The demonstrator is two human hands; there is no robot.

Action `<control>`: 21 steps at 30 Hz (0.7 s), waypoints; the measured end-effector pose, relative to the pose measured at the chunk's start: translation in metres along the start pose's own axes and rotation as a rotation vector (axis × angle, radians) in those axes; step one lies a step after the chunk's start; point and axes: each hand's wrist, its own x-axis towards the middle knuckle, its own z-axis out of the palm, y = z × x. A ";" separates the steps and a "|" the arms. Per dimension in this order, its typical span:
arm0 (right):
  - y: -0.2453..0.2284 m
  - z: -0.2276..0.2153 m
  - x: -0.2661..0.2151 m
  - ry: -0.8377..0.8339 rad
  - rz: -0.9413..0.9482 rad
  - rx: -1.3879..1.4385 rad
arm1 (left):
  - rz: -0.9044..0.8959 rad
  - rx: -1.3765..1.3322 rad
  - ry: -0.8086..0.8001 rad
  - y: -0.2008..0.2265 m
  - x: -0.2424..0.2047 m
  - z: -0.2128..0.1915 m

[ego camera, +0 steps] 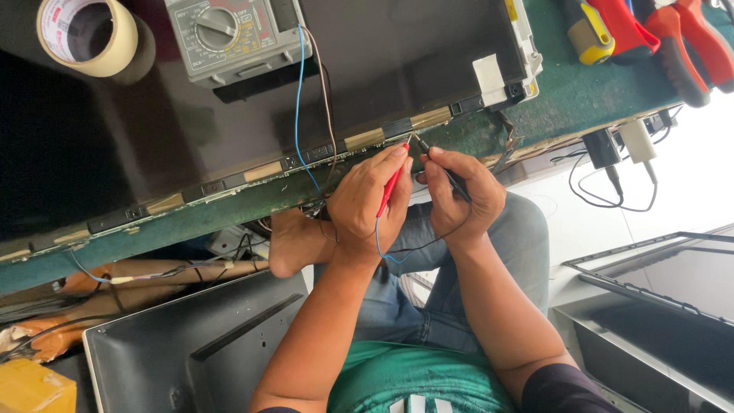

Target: The person places a multimeter on a disassembled TV panel and uses the multimeter probes to test various points along the bottom edge of the panel. The person adjusts the probes and the multimeter dial while testing.

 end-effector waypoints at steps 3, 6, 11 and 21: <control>0.001 -0.001 -0.001 -0.005 0.003 0.010 | 0.001 -0.008 -0.004 -0.001 -0.001 -0.001; 0.001 -0.002 -0.001 -0.006 -0.004 -0.007 | 0.000 -0.013 -0.005 -0.001 0.000 -0.001; 0.001 -0.001 0.000 -0.010 0.015 0.000 | -0.004 -0.002 -0.018 -0.001 -0.001 -0.002; -0.002 0.000 -0.001 -0.017 0.018 -0.044 | 0.021 0.032 -0.004 0.002 0.003 -0.008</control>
